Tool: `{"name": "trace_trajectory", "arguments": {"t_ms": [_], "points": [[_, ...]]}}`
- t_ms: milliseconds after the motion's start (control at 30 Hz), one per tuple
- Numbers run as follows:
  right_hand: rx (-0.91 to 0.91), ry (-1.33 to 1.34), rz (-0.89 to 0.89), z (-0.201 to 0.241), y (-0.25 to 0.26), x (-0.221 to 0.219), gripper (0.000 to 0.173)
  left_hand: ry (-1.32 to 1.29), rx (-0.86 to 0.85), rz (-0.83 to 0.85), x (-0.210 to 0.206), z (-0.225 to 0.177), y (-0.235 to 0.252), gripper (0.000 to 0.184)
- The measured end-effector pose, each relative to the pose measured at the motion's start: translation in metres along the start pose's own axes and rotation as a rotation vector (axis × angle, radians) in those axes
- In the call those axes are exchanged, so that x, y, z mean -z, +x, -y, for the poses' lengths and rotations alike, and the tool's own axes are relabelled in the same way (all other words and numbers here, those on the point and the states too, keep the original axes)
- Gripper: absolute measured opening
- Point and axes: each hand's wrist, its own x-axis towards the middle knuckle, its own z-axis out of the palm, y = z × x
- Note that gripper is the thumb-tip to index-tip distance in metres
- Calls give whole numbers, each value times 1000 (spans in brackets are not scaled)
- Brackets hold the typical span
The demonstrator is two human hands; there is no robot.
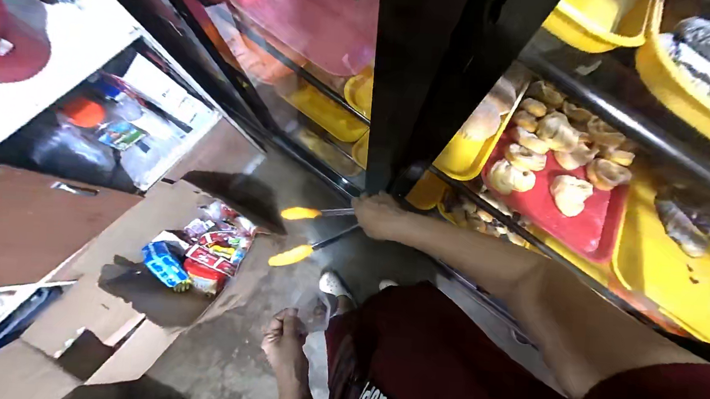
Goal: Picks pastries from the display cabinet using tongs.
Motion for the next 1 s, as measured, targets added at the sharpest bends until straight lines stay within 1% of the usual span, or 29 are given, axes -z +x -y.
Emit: {"name": "trace_trajectory", "arguments": {"t_ms": [67, 133, 200, 267, 333, 400, 467, 533, 600, 667, 767, 800, 867, 933, 1000], "points": [[104, -7, -8, -19, -12, 1, 42, -11, 9, -1, -6, 0, -9, 18], [234, 0, 10, -40, -13, 6, 38, 3, 20, 12, -13, 0, -15, 19], [348, 1, 19, -51, -14, 11, 39, 19, 22, 37, -23, -3, -20, 19], [421, -15, 1, -52, -19, 18, 36, 21, 5, 61, -32, -5, -23, 18], [424, -11, 3, -53, -31, 21, 34, 33, 0, 69, -36, -8, -27, 17], [383, 3, -4, -65, -43, 21, 32, 30, -13, 70, -37, -10, -26, 18], [323, -20, -38, -84, -56, 9, 30, 18, -16, 65, -34, -11, -27, 19], [315, -77, -214, -105, -65, -22, 24, 7, -14, 52, -29, -12, -25, 20], [305, -162, -270, -118, -69, -47, 23, 5, -19, 65, -24, -9, -19, 21], [262, -268, -249, -121, -74, -65, 21, 42, -9, 91, -19, -5, -12, 19], [47, -396, -92, -107, -77, -68, 19, 133, 2, 141, -17, -8, 2, 14], [-19, -369, -75, -103, -80, -70, 20, 143, 5, 171, -16, -10, 5, 13], [-116, -278, -108, -102, -95, -81, 19, 138, 10, 245, -12, -11, 16, 13], [-213, -228, -106, -108, -125, -101, 21, 134, 24, 321, -8, -7, 25, 13], [-317, -250, -64, -120, -159, -119, 23, 121, 30, 396, -8, -2, 32, 14]]}}
